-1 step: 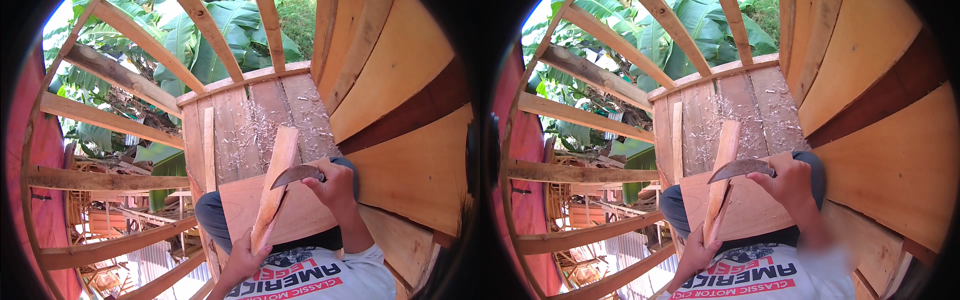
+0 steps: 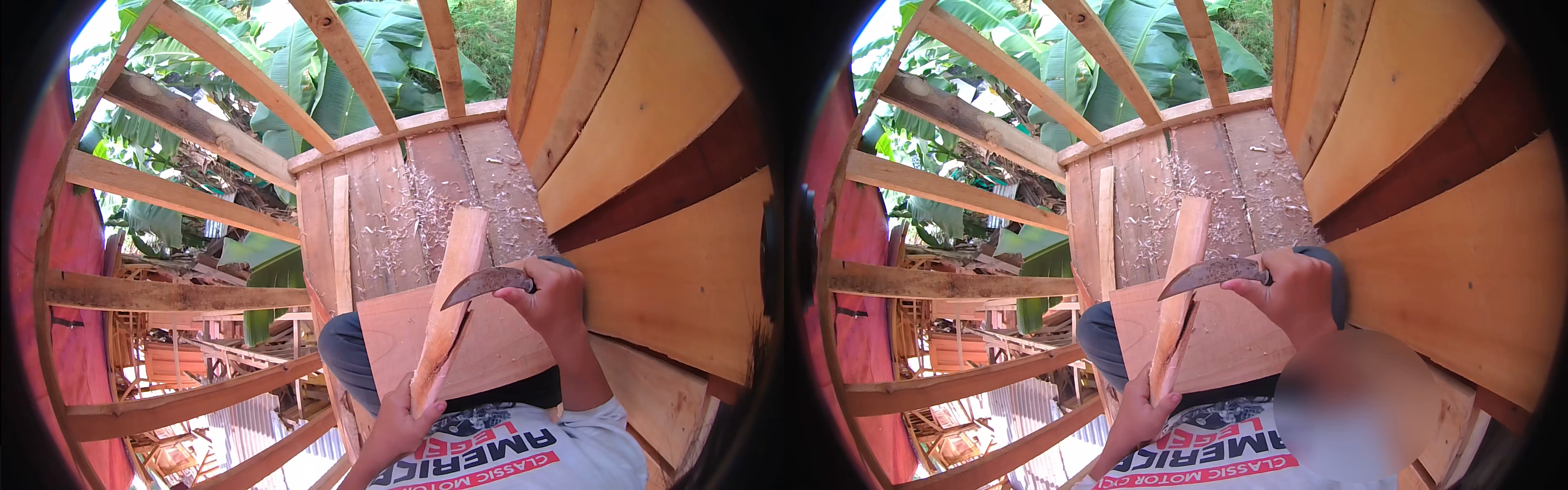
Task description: The person sits cross-legged on a wooden platform and uses a curved knife to shave and shape a long piece of wood. They hold the wood in their left hand and repeatedly scrape the surface with the knife in their right hand, producing wood shavings.
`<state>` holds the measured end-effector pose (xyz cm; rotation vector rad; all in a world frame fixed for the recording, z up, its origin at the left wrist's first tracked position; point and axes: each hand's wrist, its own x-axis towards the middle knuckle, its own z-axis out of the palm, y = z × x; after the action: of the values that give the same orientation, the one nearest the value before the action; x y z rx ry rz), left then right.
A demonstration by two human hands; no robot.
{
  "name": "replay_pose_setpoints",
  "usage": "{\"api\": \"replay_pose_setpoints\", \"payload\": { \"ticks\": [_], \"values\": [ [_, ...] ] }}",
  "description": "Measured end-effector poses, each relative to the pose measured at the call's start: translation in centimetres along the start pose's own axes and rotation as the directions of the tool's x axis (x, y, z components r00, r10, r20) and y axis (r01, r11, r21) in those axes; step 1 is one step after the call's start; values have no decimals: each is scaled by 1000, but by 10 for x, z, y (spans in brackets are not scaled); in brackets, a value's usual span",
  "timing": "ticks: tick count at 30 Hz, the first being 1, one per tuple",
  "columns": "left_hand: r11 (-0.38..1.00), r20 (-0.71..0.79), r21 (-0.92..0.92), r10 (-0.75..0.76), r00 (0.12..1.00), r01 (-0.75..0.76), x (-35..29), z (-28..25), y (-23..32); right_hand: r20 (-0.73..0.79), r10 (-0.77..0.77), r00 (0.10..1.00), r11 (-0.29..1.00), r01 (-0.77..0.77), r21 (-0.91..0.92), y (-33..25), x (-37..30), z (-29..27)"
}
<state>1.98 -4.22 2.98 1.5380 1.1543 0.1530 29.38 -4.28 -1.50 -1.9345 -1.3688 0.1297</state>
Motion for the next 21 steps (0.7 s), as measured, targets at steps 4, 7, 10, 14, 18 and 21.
{"api": "replay_pose_setpoints", "payload": {
  "ticks": [4, 7, 10, 14, 18, 21],
  "values": [
    [999, 29, 42, -8, 1000, 7, -1, 0, 0, -23, -27, 999, 994, 25, -105, 11, 1, -4],
    [998, 113, 69, -23, 993, 16, -6, 4, -6, -206, 273, 940, 960, -252, 120, 26, 14, 0],
    [994, 193, 110, -31, 981, 10, -15, 11, -19, -234, 438, 868, 896, -401, 191, 68, 29, -27],
    [999, 24, -7, 46, 999, -45, -7, -6, -41, -106, 293, 950, 940, -266, 214, 61, 8, -20],
    [919, 176, -392, 37, 984, 36, 6, -15, -69, 35, 104, 994, 961, -110, 254, 8, -17, 7],
    [880, 300, -470, 80, 950, 74, 6, -15, -72, 41, 1, 999, 986, -8, 164, -16, -13, 4]
  ]
}}
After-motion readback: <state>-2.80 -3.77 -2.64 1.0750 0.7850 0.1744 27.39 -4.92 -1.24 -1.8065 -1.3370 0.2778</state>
